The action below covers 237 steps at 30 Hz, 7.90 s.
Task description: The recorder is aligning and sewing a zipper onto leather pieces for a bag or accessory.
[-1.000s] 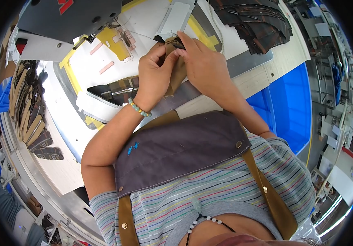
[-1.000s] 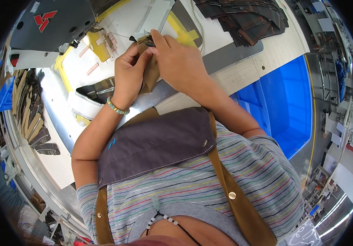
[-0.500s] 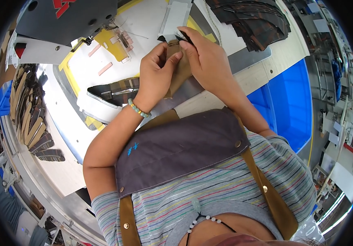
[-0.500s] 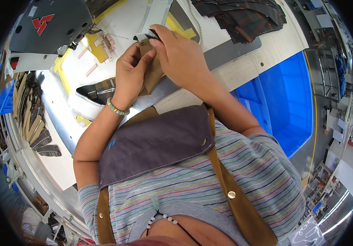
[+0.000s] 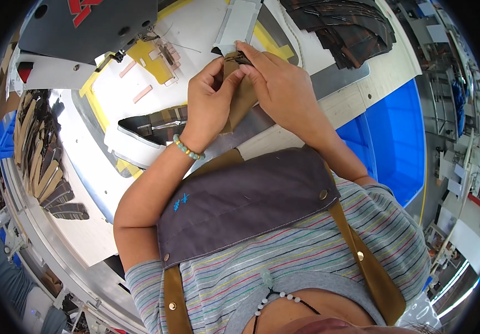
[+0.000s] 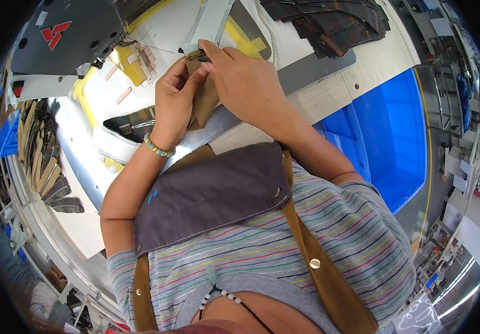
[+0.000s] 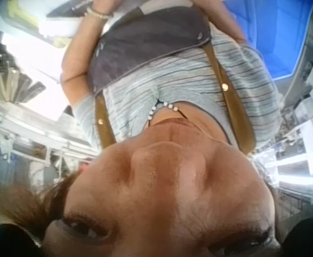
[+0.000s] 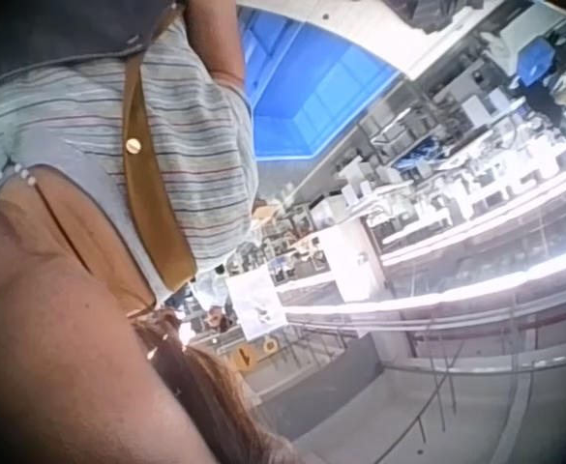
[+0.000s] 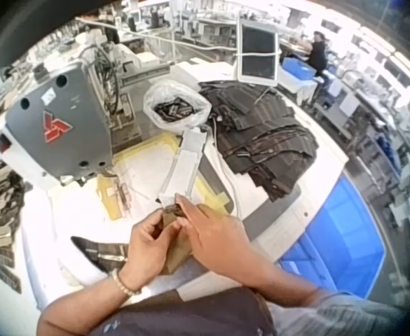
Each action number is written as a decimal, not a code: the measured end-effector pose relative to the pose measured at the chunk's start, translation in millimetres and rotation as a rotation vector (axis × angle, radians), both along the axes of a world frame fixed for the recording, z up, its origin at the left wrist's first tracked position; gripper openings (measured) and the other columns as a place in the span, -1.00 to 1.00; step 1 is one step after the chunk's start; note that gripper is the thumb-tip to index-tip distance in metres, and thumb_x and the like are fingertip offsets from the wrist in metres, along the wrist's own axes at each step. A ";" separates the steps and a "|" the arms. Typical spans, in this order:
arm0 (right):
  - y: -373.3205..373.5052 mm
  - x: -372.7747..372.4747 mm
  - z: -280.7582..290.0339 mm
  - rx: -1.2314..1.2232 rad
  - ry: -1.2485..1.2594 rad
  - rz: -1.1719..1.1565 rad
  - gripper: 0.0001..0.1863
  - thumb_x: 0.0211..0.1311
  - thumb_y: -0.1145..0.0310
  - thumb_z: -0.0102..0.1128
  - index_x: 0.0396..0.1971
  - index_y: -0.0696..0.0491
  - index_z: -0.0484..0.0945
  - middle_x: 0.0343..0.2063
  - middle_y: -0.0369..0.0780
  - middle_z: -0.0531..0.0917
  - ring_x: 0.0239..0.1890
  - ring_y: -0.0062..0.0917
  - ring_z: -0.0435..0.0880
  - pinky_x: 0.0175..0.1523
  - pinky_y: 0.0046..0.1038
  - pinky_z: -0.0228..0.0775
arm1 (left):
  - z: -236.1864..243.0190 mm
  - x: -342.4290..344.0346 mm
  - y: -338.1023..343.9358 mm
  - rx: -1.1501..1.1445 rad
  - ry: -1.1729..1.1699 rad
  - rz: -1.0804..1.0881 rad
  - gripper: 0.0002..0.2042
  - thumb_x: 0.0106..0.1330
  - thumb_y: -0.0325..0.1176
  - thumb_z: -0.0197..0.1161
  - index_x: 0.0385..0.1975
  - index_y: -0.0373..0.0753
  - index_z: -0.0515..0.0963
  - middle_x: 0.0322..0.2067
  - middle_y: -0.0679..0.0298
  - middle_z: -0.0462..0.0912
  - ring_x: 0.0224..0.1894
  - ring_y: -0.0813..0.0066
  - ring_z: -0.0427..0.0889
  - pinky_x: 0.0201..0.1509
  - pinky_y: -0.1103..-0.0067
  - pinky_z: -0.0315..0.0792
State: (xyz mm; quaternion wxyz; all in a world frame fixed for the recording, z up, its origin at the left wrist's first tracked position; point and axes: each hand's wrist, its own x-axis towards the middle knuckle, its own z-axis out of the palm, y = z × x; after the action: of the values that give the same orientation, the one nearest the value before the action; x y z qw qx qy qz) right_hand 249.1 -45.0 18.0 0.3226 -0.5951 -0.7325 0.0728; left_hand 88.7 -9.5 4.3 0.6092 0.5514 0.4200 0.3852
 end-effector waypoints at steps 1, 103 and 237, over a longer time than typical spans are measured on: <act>-0.1 0.2 0.6 0.000 -0.001 0.000 -0.59 0.48 0.28 0.10 0.24 0.06 0.52 -0.31 -0.14 0.71 -0.33 -0.21 0.73 -0.32 -0.24 0.55 | 1.7 0.6 -0.4 -0.003 -0.011 0.008 -0.89 0.45 -0.49 0.27 -0.15 -0.40 0.60 -0.37 0.36 0.68 -0.35 0.78 0.51 -0.29 0.68 0.44; 16.3 20.8 3.2 -0.038 -0.137 0.150 -0.68 0.48 0.09 0.15 -0.26 0.08 0.49 -0.42 -0.14 0.66 -0.41 -0.14 0.69 -0.38 -0.18 0.48 | -13.1 -7.9 13.3 -0.147 -0.275 0.001 -0.86 0.49 -0.46 0.27 -0.08 -0.37 0.65 -0.26 0.42 0.69 -0.26 0.78 0.56 -0.12 0.74 0.49; 16.0 -10.7 16.8 -0.117 0.557 0.202 -0.81 0.18 0.41 0.33 -0.32 0.23 0.64 -0.50 -0.16 0.63 -0.45 -0.42 0.66 -0.30 -0.41 0.46 | 40.0 -32.9 2.3 0.305 0.313 0.038 -0.78 0.40 -0.35 0.35 -0.33 -0.36 0.50 -0.46 0.21 0.57 -0.46 0.50 0.53 -0.41 0.51 0.41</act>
State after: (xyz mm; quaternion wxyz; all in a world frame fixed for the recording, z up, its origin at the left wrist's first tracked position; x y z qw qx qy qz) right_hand 238.4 -29.0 34.8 0.4675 -0.4940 -0.6657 0.3071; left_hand 55.8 -7.1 44.3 0.4387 0.6823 0.4564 0.3656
